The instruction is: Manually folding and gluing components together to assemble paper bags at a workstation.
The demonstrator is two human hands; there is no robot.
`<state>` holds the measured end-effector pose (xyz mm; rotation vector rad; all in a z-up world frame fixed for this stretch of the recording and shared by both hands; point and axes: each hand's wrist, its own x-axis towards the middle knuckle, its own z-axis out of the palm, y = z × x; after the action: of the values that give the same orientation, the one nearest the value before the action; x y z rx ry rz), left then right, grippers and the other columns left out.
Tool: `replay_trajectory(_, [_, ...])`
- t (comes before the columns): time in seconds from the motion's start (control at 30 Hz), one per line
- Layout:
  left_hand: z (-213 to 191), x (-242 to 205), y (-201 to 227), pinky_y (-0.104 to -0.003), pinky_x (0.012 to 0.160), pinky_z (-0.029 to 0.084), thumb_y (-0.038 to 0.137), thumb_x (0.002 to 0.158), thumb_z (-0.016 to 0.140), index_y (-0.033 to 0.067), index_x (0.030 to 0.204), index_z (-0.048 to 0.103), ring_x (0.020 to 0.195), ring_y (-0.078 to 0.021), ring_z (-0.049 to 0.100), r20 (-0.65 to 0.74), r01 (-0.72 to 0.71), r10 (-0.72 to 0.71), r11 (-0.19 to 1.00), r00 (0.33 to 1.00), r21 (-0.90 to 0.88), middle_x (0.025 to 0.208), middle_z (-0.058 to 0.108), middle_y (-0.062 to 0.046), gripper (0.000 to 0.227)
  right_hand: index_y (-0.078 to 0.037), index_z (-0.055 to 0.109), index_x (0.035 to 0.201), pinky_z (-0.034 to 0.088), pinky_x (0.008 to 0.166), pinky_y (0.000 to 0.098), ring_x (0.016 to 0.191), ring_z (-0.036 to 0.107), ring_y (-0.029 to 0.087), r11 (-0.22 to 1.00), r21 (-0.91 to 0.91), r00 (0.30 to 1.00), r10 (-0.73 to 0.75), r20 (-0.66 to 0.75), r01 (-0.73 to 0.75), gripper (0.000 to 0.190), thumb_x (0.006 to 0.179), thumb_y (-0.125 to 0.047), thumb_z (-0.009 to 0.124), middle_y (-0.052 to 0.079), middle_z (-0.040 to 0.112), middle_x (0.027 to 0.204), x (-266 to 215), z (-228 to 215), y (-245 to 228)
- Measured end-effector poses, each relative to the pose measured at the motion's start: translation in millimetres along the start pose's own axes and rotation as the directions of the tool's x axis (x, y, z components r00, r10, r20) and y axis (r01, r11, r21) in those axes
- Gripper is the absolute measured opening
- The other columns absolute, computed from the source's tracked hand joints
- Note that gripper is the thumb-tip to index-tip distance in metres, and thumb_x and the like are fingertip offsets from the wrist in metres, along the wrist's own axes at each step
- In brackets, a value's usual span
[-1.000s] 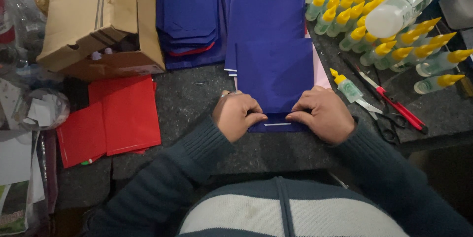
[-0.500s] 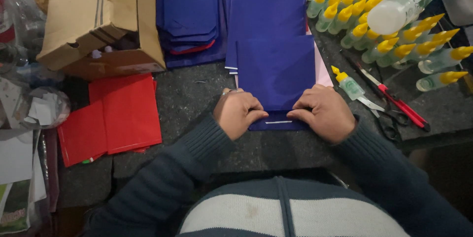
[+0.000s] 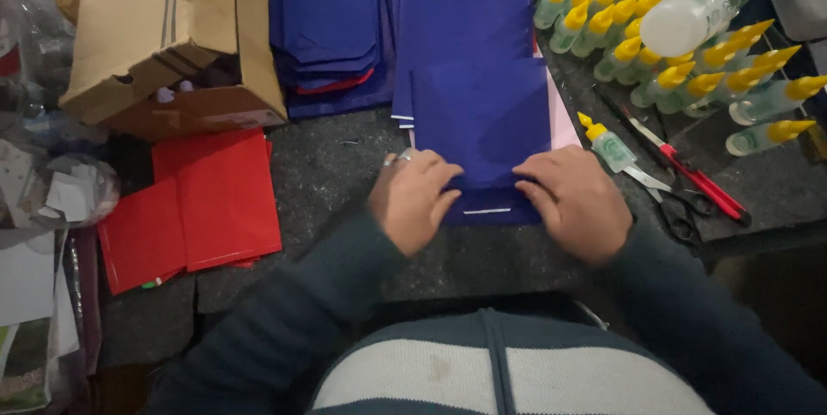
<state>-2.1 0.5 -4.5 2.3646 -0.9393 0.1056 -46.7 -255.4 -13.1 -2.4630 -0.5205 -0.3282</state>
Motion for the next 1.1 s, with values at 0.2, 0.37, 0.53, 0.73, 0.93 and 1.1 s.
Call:
replay_trajectory(0.2, [37, -14, 19, -0.057, 0.118, 0.027, 0.032, 0.083, 0.073, -0.0114, 0.140, 0.049, 0.142, -0.0421, 0.044, 0.108, -0.259, 0.244, 0.953, 0.964, 0.159, 0.147, 0.048, -0.029, 0.076, 0.004, 0.051, 0.140, 0.025, 0.116, 0.0565, 0.141, 0.041, 0.038, 0.947, -0.204, 0.940, -0.186, 0.285, 0.249, 0.072, 0.081, -0.032, 0.071, 0.023, 0.047, 0.149, -26, 22, -9])
replay_trajectory(0.37, [33, -24, 26, -0.055, 0.122, 0.020, 0.044, 0.081, 0.073, -0.0131, 0.146, 0.040, 0.150, -0.0434, 0.030, 0.224, -0.192, 0.161, 0.973, 0.961, 0.124, 0.157, 0.034, -0.033, 0.093, 0.007, 0.039, 0.145, 0.020, 0.119, 0.0545, 0.147, 0.030, 0.039, 0.958, -0.178, 0.934, -0.158, 0.322, 0.223, 0.089, 0.080, -0.045, 0.069, 0.026, 0.035, 0.156, -36, 14, -16])
replay_trajectory(0.53, [34, -23, 26, -0.055, 0.121, 0.019, 0.049, 0.081, 0.071, -0.0132, 0.146, 0.040, 0.148, -0.0443, 0.030, 0.240, -0.220, 0.172, 0.957, 0.955, 0.191, 0.156, 0.035, -0.033, 0.095, 0.010, 0.041, 0.144, 0.021, 0.117, 0.0552, 0.146, 0.031, 0.042, 0.955, -0.180, 0.943, -0.178, 0.281, 0.234, 0.091, 0.079, -0.047, 0.071, 0.029, 0.037, 0.154, -42, 10, -15])
replay_trajectory(0.73, [45, -19, 23, -0.055, 0.118, 0.030, 0.042, 0.088, 0.069, -0.0081, 0.135, 0.056, 0.141, -0.0413, 0.044, 0.185, -0.228, 0.185, 0.941, 0.965, 0.250, 0.147, 0.051, -0.028, 0.071, 0.000, 0.056, 0.139, 0.040, 0.117, 0.0466, 0.140, 0.052, 0.036, 0.999, 0.029, 0.997, -0.037, -0.070, 0.039, 0.066, 0.083, -0.029, 0.076, 0.022, 0.055, 0.148, -64, 7, 1])
replay_trajectory(0.93, [23, -16, 48, -0.049, 0.091, 0.054, 0.027, 0.082, 0.064, -0.0133, 0.117, 0.063, 0.110, -0.0423, 0.066, 0.287, -0.447, 0.355, 0.808, 0.890, 0.384, 0.118, 0.066, -0.033, 0.054, -0.004, 0.060, 0.138, 0.047, 0.107, 0.0373, 0.132, 0.061, 0.032, 0.985, 0.109, 0.982, 0.144, -0.122, -0.131, 0.056, 0.086, -0.022, 0.075, 0.017, 0.062, 0.144, -67, 0, -5])
replay_trajectory(1.1, [9, -20, 49, -0.046, 0.084, 0.059, 0.020, 0.083, 0.061, -0.0104, 0.106, 0.065, 0.095, -0.0367, 0.074, 0.138, -0.542, 0.540, 0.722, 0.830, 0.430, 0.102, 0.071, -0.027, 0.039, -0.005, 0.064, 0.133, 0.050, 0.103, 0.0336, 0.124, 0.067, 0.026, 0.961, 0.205, 0.950, 0.227, -0.215, -0.184, 0.046, 0.089, -0.017, 0.073, 0.014, 0.067, 0.138, -68, -4, -14])
